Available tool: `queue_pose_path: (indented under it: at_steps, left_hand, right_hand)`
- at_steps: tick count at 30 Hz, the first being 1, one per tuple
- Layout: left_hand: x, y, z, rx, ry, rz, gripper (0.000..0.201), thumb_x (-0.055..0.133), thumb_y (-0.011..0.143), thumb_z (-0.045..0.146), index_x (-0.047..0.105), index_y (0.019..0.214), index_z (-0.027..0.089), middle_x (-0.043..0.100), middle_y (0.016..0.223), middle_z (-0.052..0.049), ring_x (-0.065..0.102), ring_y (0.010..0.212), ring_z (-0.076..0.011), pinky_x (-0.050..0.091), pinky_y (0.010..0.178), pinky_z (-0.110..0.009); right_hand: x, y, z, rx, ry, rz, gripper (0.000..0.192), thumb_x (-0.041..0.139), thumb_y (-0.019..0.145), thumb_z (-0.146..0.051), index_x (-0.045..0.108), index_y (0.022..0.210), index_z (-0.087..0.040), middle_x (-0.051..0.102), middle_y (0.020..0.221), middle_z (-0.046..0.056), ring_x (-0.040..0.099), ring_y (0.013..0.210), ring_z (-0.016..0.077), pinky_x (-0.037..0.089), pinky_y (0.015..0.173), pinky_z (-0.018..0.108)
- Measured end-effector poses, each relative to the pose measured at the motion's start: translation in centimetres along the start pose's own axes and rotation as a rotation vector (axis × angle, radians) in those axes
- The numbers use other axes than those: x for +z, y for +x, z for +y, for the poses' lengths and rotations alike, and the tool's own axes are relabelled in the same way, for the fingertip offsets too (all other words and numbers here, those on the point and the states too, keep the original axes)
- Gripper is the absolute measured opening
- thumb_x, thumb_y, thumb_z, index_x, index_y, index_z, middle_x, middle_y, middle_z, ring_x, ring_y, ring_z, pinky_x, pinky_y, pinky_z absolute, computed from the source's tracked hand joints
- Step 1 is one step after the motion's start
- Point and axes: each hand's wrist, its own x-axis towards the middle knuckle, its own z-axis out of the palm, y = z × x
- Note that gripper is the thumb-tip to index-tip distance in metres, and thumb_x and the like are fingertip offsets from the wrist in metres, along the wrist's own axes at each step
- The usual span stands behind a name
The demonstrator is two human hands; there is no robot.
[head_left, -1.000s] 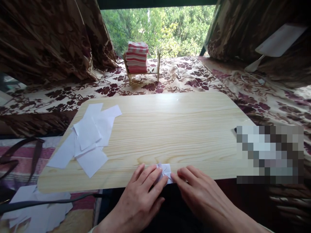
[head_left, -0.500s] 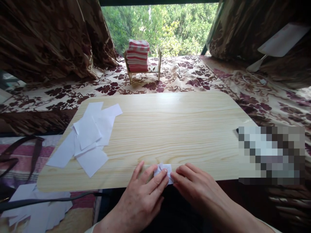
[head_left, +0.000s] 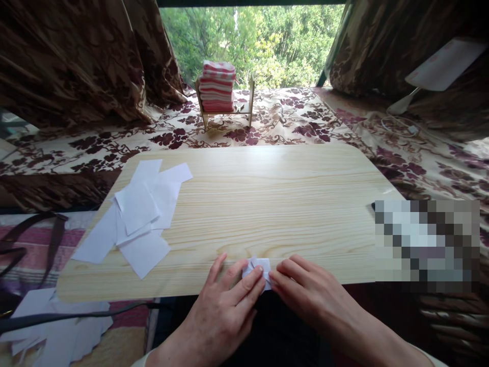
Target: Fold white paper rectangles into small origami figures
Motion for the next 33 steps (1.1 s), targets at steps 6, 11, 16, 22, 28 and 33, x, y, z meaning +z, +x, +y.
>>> queue_pose_path:
  at_steps: [6, 11, 16, 22, 28, 33]
  left_hand:
    - [0.1, -0.1, 0.0, -0.006, -0.007, 0.005, 0.039, 0.048, 0.087, 0.010, 0.059, 0.125, 0.014, 0.063, 0.129, -0.004, 0.052, 0.118, -0.0245, 0.017, 0.116, -0.051]
    - [0.0, -0.1, 0.0, 0.006, -0.010, 0.027, 0.038, 0.048, 0.087, 0.008, 0.060, 0.123, 0.013, 0.063, 0.129, -0.004, 0.052, 0.118, -0.0244, 0.016, 0.116, -0.050]
    - [0.0, 0.0, 0.2, 0.004, -0.016, 0.037, 0.039, 0.047, 0.087, 0.009, 0.059, 0.124, 0.012, 0.064, 0.126, -0.006, 0.052, 0.117, -0.0264, 0.027, 0.112, -0.051]
    - [0.4, -0.2, 0.3, -0.033, -0.045, 0.021, 0.039, 0.048, 0.088, 0.011, 0.058, 0.126, 0.014, 0.065, 0.125, -0.009, 0.048, 0.122, -0.0283, 0.024, 0.112, -0.058]
    - [0.9, -0.7, 0.3, -0.026, -0.059, 0.022, 0.039, 0.047, 0.087, 0.009, 0.060, 0.123, 0.015, 0.061, 0.131, -0.004, 0.045, 0.124, -0.0300, 0.022, 0.112, -0.058]
    - [1.4, -1.1, 0.4, -0.039, -0.068, 0.037, 0.042, 0.047, 0.086, 0.009, 0.058, 0.126, 0.015, 0.060, 0.133, -0.005, 0.042, 0.127, -0.0313, 0.019, 0.113, -0.060]
  right_hand:
    - [-0.3, 0.0, 0.3, -0.067, -0.049, 0.000, 0.025, 0.036, 0.099, -0.014, 0.061, 0.099, -0.013, 0.059, 0.079, 0.006, 0.052, 0.068, 0.0173, 0.042, 0.058, 0.030]
    - [0.1, 0.2, 0.5, -0.046, -0.032, 0.011, 0.023, 0.038, 0.098, -0.013, 0.061, 0.096, -0.014, 0.059, 0.078, 0.005, 0.050, 0.068, 0.0175, 0.040, 0.059, 0.030]
    - [0.5, 0.5, 0.3, 0.039, -0.040, 0.028, 0.022, 0.043, 0.093, -0.009, 0.058, 0.079, -0.018, 0.055, 0.072, 0.002, 0.047, 0.064, 0.0165, 0.034, 0.056, 0.029]
    - [0.8, 0.9, -0.1, 0.061, -0.057, 0.076, 0.022, 0.047, 0.091, -0.011, 0.056, 0.072, -0.020, 0.055, 0.068, 0.000, 0.046, 0.062, 0.0154, 0.032, 0.057, 0.029]
    - [0.7, 0.9, -0.3, 0.095, -0.058, 0.088, 0.023, 0.047, 0.091, -0.012, 0.055, 0.072, -0.019, 0.055, 0.068, 0.001, 0.046, 0.062, 0.0164, 0.031, 0.057, 0.029]
    - [0.7, 1.1, -0.3, 0.136, -0.070, 0.077, 0.024, 0.044, 0.091, -0.011, 0.053, 0.070, -0.019, 0.053, 0.066, 0.001, 0.046, 0.061, 0.0169, 0.031, 0.056, 0.029]
